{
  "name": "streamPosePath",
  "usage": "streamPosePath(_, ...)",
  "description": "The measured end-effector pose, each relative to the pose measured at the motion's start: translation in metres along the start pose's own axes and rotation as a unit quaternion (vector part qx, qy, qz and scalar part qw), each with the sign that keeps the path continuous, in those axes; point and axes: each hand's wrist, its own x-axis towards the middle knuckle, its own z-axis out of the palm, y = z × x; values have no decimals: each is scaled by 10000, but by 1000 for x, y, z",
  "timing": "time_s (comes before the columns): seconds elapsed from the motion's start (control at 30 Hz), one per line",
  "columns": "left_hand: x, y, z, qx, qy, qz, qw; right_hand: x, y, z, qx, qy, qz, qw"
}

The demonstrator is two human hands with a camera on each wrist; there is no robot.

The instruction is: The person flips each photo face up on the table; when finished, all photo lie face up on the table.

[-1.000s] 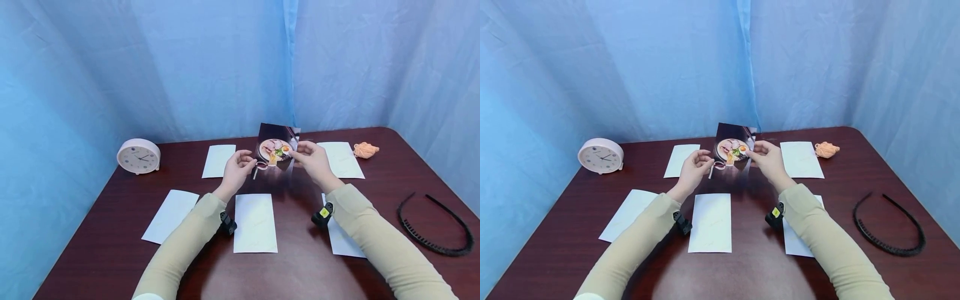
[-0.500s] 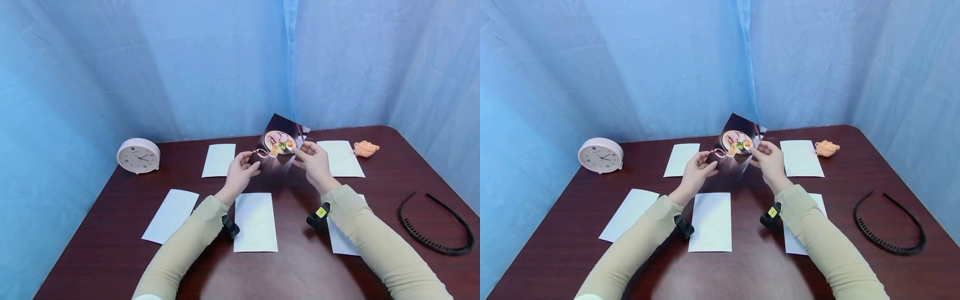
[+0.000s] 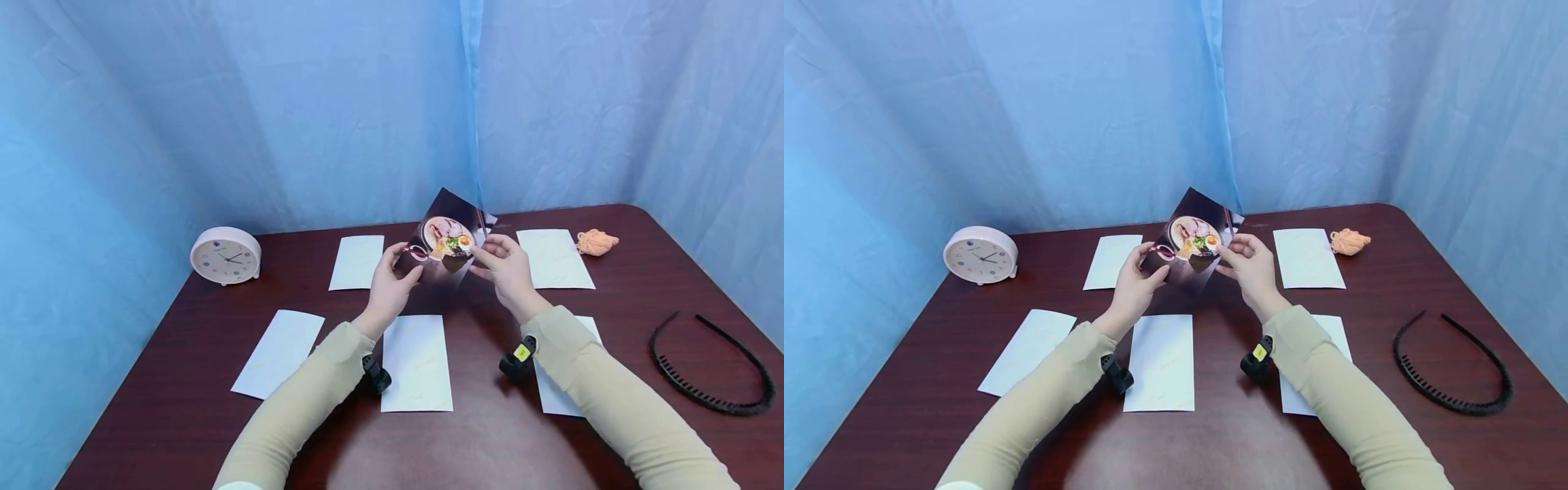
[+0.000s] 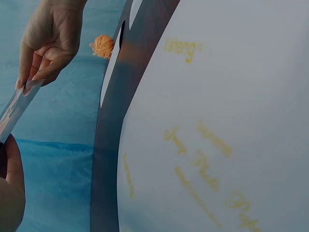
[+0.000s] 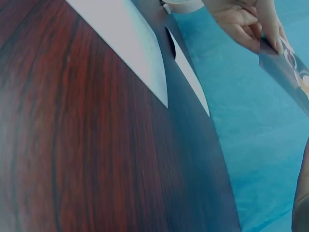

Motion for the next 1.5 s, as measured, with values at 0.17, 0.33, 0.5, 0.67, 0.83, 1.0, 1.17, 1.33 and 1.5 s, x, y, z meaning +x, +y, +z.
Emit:
streamPosePath(0.17, -3, 0, -6, 1, 54, 171, 9998, 3, -4, -10, 167, -138, -102, 9997)
streamPosePath(0.33, -5, 4, -16, 175, 82, 413, 9990, 7, -11, -21, -40, -1, -165, 9999)
streamPosePath(0.5, -3, 7, -24, 448, 171, 544, 9974, 11, -17, -29, -294, -38, -281, 9992)
streamPosePath(0.67, -2, 10, -33, 934, 116, 759, 9927, 11, -20, -30, -586, -434, -355, 9967)
streamPosePath(0.83, 0, 14, -40, 1311, 24, 917, 9871, 12, -22, -28, -1391, -961, -379, 9849)
streamPosePath(1.0, 1, 15, -45, 1507, -118, 873, 9846, 12, -23, -19, -2484, -1355, -558, 9575)
streamPosePath(1.17, -1, 14, -47, 1682, -308, 894, 9812, 5, -20, -8, -3188, -1892, -381, 9280)
streamPosePath(1.33, -3, 14, -46, 1705, -498, 1010, 9789, 0, -16, 0, -3346, -2521, -162, 9079)
streamPosePath(1.5, -2, 15, -46, 1828, -616, 955, 9766, -2, -13, 4, -3534, -2868, -41, 8904)
